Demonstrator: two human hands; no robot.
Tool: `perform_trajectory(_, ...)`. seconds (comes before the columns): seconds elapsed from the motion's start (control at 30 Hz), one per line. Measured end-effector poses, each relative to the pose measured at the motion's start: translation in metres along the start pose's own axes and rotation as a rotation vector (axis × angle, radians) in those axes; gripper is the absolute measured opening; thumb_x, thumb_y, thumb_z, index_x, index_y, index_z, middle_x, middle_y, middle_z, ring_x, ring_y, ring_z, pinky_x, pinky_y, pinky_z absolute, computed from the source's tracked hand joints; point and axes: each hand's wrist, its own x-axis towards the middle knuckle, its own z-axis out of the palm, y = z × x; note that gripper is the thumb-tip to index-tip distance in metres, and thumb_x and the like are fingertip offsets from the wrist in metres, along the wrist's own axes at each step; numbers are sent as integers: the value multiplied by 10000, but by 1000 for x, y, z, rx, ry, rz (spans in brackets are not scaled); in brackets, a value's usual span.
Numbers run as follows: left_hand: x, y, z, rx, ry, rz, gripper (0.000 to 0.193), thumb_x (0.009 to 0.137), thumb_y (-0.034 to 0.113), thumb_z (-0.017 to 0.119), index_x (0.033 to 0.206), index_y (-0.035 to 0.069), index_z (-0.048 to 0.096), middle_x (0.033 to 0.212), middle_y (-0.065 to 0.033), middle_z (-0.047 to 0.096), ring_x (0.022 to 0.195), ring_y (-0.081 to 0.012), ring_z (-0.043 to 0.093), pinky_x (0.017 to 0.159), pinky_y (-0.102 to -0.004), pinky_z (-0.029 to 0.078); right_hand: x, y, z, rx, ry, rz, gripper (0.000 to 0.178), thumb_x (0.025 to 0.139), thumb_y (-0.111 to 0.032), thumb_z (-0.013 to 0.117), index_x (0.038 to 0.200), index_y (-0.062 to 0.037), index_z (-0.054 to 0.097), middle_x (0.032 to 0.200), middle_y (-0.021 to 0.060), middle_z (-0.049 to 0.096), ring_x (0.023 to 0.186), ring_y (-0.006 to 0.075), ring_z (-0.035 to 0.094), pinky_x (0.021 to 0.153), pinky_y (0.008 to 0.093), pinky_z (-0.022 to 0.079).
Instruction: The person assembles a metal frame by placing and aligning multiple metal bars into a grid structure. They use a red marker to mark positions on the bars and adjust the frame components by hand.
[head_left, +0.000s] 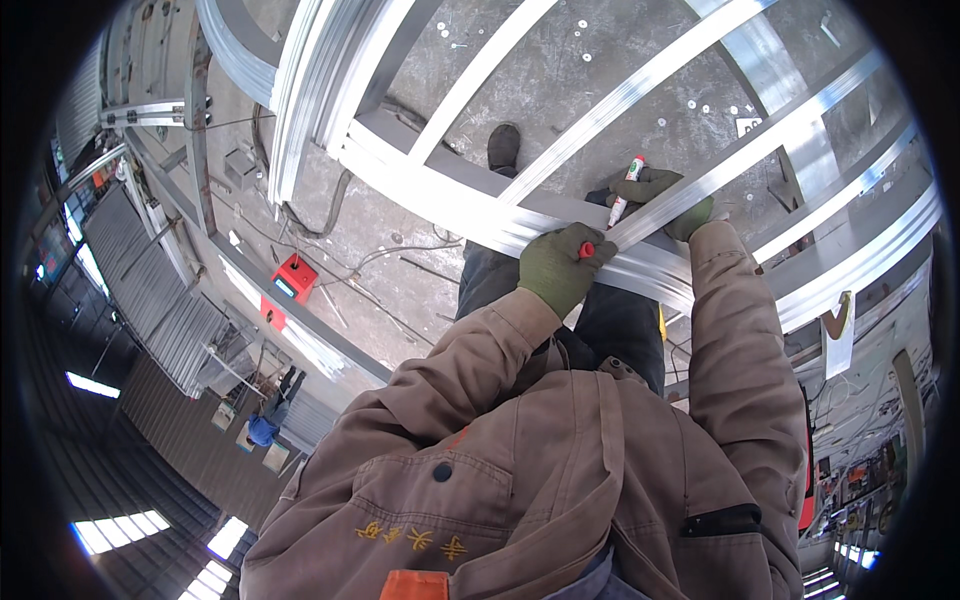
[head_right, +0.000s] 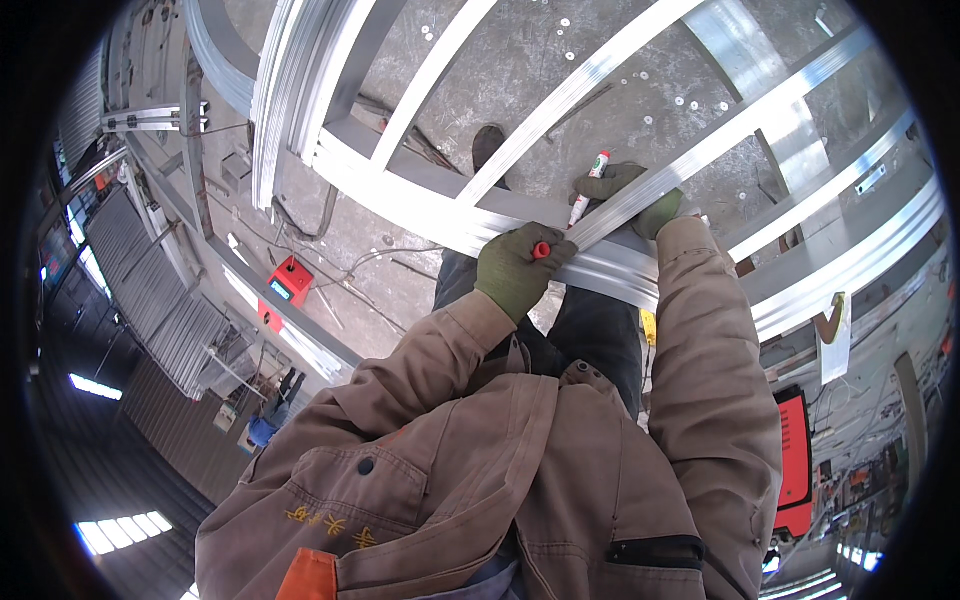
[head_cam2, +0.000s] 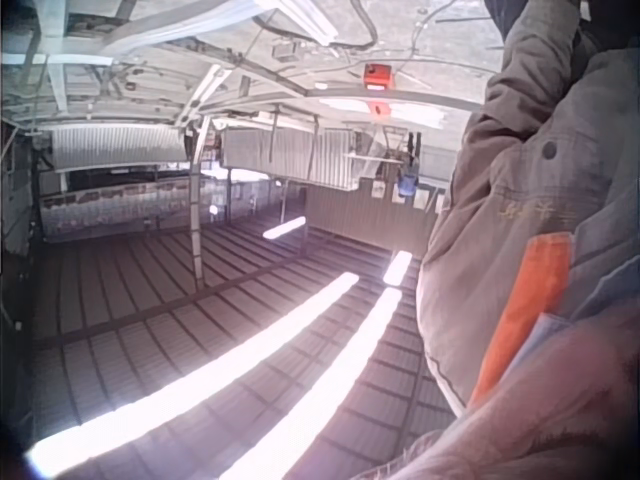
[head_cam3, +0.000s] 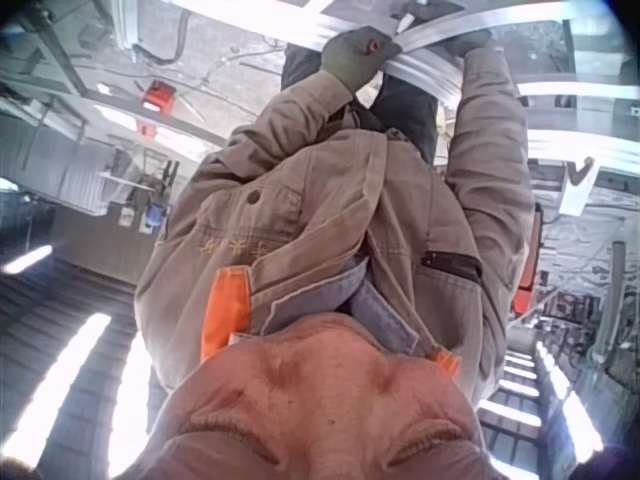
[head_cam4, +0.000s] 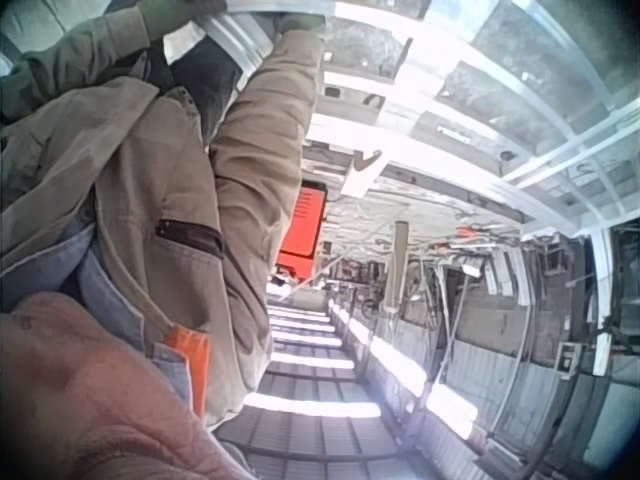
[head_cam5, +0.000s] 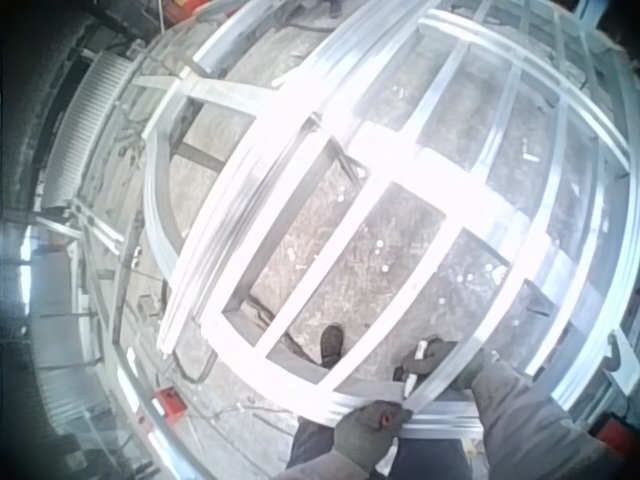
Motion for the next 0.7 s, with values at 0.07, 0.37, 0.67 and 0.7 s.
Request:
perform_trajectory(0.07,-1,-3,2,3,11,7,355,1013,406,897,1066,64,822,900,-171,823,846,-355,824,785,-453,640,0,-3,0,-103,1,-20,351,1060,-280,869,1245,17,842,1102,104,863,986,189,789,959,337,625)
perform_trajectory(0.37,-2,-2,3,21,24,-15,336,1003,406,904,1058,85,824,891,-162,824,838,-362,823,781,-457,641,0,-3,2,-59,-79,-40,339,1095,-323,820,1256,-28,863,1198,111,855,1033,212,785,994,351,618)
perform_trajectory(0.67,-3,-1,2,-7,28,-6,324,1012,397,899,1062,86,822,906,-159,828,841,-357,823,786,-447,646,18,19,-24,-600,-139,-297,273,1106,-287,731,1280,-122,861,1259,123,821,1104,240,757,1029,378,602)
perform_trajectory(0.7,-3,-1,2,-10,25,-7,322,1011,393,901,1062,85,822,906,-157,828,838,-354,822,786,-444,647,15,15,-23,-687,-147,-372,282,1098,-267,751,1295,-90,847,1246,119,821,1090,229,762,1023,367,607)
